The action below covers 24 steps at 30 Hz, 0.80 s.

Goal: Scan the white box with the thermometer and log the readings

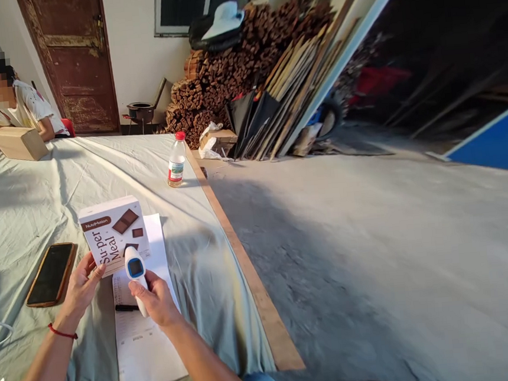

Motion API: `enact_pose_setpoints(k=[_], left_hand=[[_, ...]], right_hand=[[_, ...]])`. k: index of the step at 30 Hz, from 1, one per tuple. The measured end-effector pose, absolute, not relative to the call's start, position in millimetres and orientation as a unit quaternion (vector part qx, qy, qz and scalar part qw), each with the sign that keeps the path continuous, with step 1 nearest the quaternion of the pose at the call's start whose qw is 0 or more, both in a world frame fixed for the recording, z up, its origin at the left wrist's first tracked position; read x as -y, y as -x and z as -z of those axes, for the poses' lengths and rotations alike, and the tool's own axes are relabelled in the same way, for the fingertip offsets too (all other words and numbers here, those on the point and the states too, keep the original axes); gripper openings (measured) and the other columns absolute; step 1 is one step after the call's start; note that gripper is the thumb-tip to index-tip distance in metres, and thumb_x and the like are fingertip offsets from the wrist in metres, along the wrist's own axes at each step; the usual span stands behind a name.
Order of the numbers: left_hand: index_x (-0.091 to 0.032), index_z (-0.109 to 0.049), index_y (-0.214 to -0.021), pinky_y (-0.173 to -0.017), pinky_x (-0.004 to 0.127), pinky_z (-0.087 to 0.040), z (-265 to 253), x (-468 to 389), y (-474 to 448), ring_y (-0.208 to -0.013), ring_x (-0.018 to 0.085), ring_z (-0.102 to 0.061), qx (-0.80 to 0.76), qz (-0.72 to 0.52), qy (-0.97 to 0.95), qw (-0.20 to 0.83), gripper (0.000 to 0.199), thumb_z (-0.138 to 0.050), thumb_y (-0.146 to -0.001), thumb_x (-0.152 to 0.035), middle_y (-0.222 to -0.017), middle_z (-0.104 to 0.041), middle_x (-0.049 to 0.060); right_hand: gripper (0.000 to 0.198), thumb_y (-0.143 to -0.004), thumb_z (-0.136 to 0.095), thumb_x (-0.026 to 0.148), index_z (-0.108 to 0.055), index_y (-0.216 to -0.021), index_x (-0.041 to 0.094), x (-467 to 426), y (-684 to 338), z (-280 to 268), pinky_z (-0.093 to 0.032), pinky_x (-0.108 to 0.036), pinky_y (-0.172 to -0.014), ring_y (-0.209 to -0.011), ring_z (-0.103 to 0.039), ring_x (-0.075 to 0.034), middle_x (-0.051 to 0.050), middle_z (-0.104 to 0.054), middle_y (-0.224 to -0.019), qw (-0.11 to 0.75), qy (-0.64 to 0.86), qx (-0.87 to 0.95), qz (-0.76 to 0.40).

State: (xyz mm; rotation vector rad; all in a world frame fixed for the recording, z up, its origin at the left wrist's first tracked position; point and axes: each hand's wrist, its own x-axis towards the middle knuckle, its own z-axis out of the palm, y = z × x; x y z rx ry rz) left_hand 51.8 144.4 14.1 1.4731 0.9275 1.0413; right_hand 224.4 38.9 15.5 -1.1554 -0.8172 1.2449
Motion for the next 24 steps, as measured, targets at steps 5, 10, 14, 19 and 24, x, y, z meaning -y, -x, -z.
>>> enact_pose_setpoints(k=[5,10,14,19,24], left_hand=[[-0.014,-0.058,-0.129,-0.108,0.050,-0.050,-10.8,-144.7,-49.8,-0.129,0.035,-0.059,-0.387,-0.448,-0.610,0.527,0.068,-0.075,-0.082,-0.060,-0.134,-0.065,0.019],[-0.016,-0.050,-0.138,-0.103,0.047,-0.053,-6.5,-146.4,-49.5,-0.134,0.035,-0.056,-0.377,-0.462,-0.600,0.533,0.079,-0.077,-0.080,-0.062,-0.138,-0.062,0.020],[-0.014,-0.054,-0.135,-0.107,0.049,-0.050,-10.6,-147.1,-50.2,-0.134,0.035,-0.057,-0.376,-0.461,-0.616,0.516,0.072,-0.074,-0.083,-0.061,-0.140,-0.061,0.020],[-0.013,-0.058,-0.131,-0.111,0.051,-0.047,-19.4,-148.4,-53.0,-0.128,0.034,-0.061,-0.393,-0.466,-0.627,0.485,0.076,-0.076,-0.079,-0.064,-0.134,-0.066,0.019],[-0.012,-0.059,-0.130,-0.108,0.049,-0.050,-22.1,-150.8,-56.9,-0.124,0.034,-0.062,-0.411,-0.461,-0.624,0.479,0.078,-0.079,-0.075,-0.064,-0.131,-0.067,0.019]], right_hand=[[0.056,-0.065,-0.079,0.067,-0.060,-0.084,0.018,-34.6,-220.6,-24.5,-0.035,-0.028,-0.066,-0.068,-0.043,-0.014,0.000,-0.052,-0.072,0.580,0.490,0.353,-0.547],[0.041,-0.072,-0.076,0.054,-0.062,-0.086,0.018,-19.2,-223.4,-41.3,-0.038,-0.027,-0.064,-0.068,-0.043,-0.014,-0.001,-0.052,-0.075,0.575,0.471,0.376,-0.553],[0.045,-0.072,-0.079,0.052,-0.067,-0.100,0.019,-8.5,-231.7,-51.4,-0.045,-0.028,-0.069,-0.073,-0.051,-0.016,-0.004,-0.061,-0.083,0.607,0.452,0.386,-0.527],[0.051,-0.068,-0.080,0.047,-0.069,-0.110,0.020,-3.8,-243.4,-57.0,-0.050,-0.030,-0.073,-0.083,-0.060,-0.020,-0.005,-0.069,-0.093,0.627,0.495,0.360,-0.483],[0.057,-0.065,-0.082,0.044,-0.066,-0.114,0.019,-3.3,-248.5,-57.8,-0.054,-0.033,-0.084,-0.094,-0.067,-0.024,-0.007,-0.073,-0.104,0.628,0.510,0.338,-0.481]])
